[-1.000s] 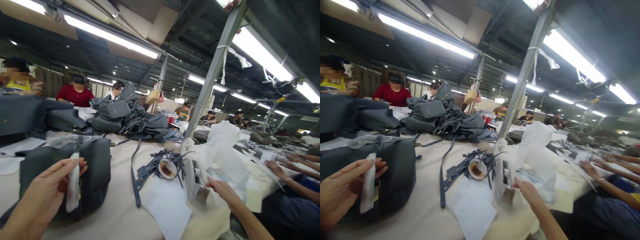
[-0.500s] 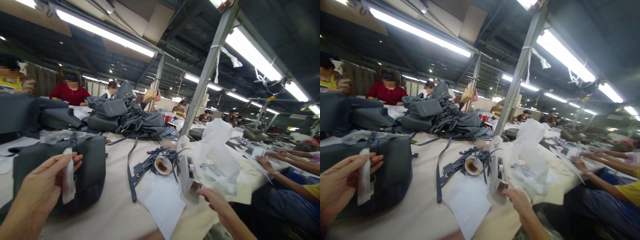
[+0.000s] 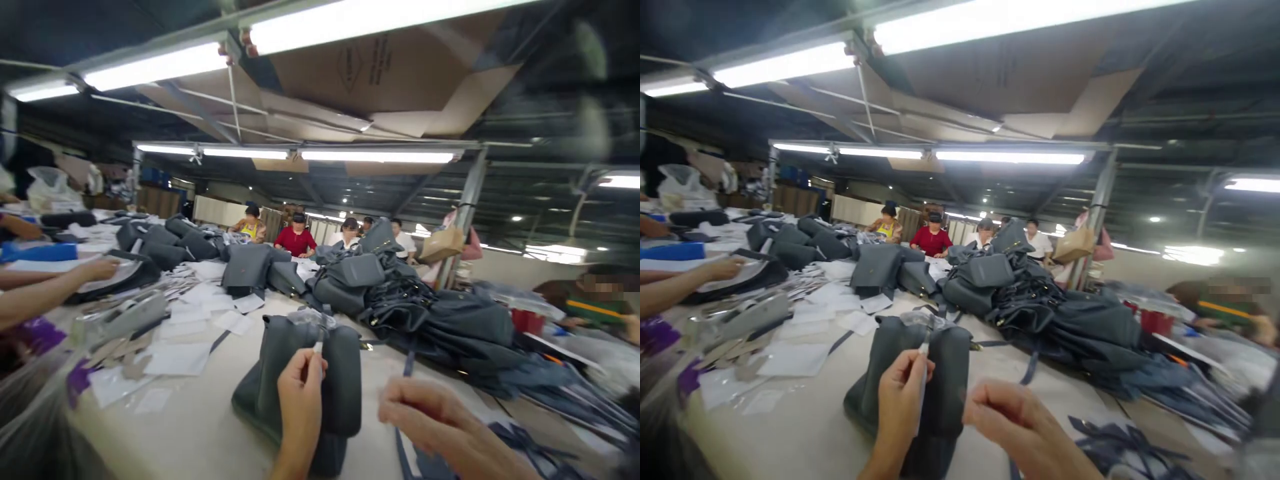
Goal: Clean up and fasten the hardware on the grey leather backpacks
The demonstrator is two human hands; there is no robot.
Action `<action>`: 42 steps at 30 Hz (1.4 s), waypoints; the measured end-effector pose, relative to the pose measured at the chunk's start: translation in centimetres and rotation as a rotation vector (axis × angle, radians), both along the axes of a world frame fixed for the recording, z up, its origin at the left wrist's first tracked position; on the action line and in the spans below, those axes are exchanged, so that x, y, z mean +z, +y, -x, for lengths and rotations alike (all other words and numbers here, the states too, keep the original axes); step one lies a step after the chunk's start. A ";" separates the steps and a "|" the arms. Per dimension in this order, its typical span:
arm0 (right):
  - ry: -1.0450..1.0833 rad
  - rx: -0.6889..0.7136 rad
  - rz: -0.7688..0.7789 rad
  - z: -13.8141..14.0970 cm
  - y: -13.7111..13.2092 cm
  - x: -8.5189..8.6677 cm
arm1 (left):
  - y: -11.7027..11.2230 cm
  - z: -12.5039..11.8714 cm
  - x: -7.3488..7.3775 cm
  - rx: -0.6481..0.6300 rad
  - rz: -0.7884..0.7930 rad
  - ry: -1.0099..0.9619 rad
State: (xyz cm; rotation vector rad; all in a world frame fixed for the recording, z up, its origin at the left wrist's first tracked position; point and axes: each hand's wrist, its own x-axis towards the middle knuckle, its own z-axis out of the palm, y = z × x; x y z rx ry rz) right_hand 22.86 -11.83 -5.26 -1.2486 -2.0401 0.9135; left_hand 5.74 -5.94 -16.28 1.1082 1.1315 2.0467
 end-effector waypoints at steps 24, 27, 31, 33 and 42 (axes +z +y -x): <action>-0.106 0.118 0.227 7.5 8.4 -0.1 | -1.8 0.7 1.0 -0.030 0.015 0.023; -0.091 0.102 0.215 7.4 8.5 -0.7 | -1.7 1.2 1.2 -0.144 0.084 -0.083; -0.039 0.117 0.167 7.5 8.5 -1.7 | -1.2 1.5 0.8 -0.223 0.108 -0.174; 0.042 0.138 0.200 7.7 8.2 -2.1 | -1.1 1.6 0.6 -0.265 0.113 -0.223; 0.361 0.117 0.239 8.0 7.4 -2.8 | -1.6 1.3 1.5 -0.244 0.047 -0.279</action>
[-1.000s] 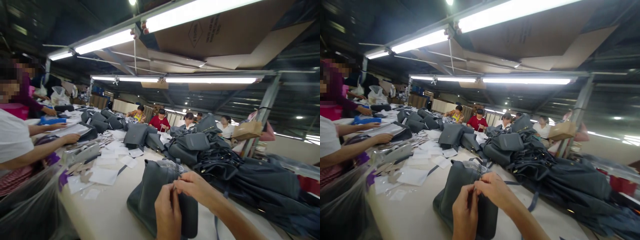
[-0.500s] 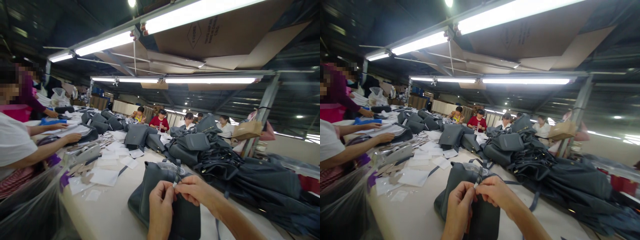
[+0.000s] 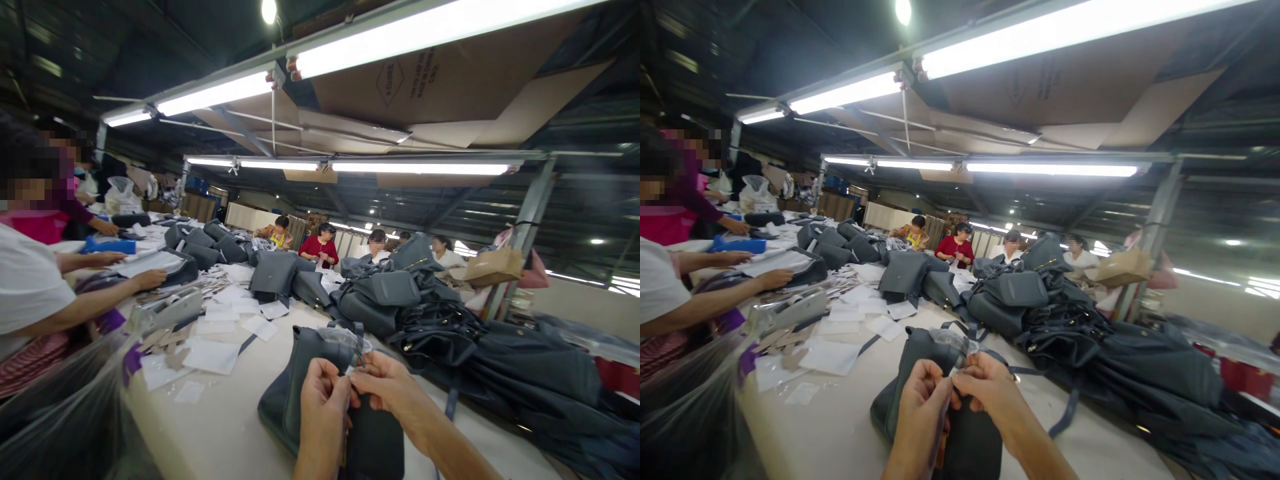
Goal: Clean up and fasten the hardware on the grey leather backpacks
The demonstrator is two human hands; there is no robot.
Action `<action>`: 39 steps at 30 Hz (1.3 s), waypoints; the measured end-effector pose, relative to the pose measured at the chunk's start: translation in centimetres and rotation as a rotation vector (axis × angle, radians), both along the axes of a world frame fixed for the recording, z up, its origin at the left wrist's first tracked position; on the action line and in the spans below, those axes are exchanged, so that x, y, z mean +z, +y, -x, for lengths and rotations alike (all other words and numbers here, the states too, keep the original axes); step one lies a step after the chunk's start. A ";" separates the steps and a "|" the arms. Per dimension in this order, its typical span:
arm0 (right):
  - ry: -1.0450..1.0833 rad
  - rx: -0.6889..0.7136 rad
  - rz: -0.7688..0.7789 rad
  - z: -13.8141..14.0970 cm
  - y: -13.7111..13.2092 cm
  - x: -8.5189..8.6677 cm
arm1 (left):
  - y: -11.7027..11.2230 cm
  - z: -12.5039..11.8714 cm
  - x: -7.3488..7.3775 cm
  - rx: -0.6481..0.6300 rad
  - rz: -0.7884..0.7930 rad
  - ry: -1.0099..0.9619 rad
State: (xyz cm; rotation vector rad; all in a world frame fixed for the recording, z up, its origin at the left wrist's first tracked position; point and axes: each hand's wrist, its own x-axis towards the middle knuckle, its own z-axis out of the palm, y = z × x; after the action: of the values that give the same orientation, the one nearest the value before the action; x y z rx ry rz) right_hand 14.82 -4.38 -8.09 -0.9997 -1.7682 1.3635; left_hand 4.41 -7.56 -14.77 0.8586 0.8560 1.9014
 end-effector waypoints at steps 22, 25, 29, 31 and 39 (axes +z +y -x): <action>0.397 0.125 0.235 0.2 -0.1 -1.6 | 1.1 0.0 -1.8 -0.167 -0.144 -0.193; 0.418 0.111 0.244 -0.1 -0.1 -1.7 | 1.2 0.0 -1.9 -0.142 -0.145 -0.191; 0.324 0.169 0.072 0.0 0.5 -2.5 | 1.2 0.2 -1.4 -0.194 -0.076 -0.205; 0.285 0.193 0.026 0.1 0.8 -2.9 | 0.9 0.6 -1.3 -0.255 -0.031 -0.209; 0.009 -0.059 -0.229 -1.4 0.0 -4.1 | -1.8 4.2 0.5 0.513 -0.195 0.736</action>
State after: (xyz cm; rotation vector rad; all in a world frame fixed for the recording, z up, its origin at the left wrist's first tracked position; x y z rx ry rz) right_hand 16.22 -4.34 -12.24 -0.9108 -1.8262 1.0984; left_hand 0.20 -9.33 -14.26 1.6358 1.4484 2.1402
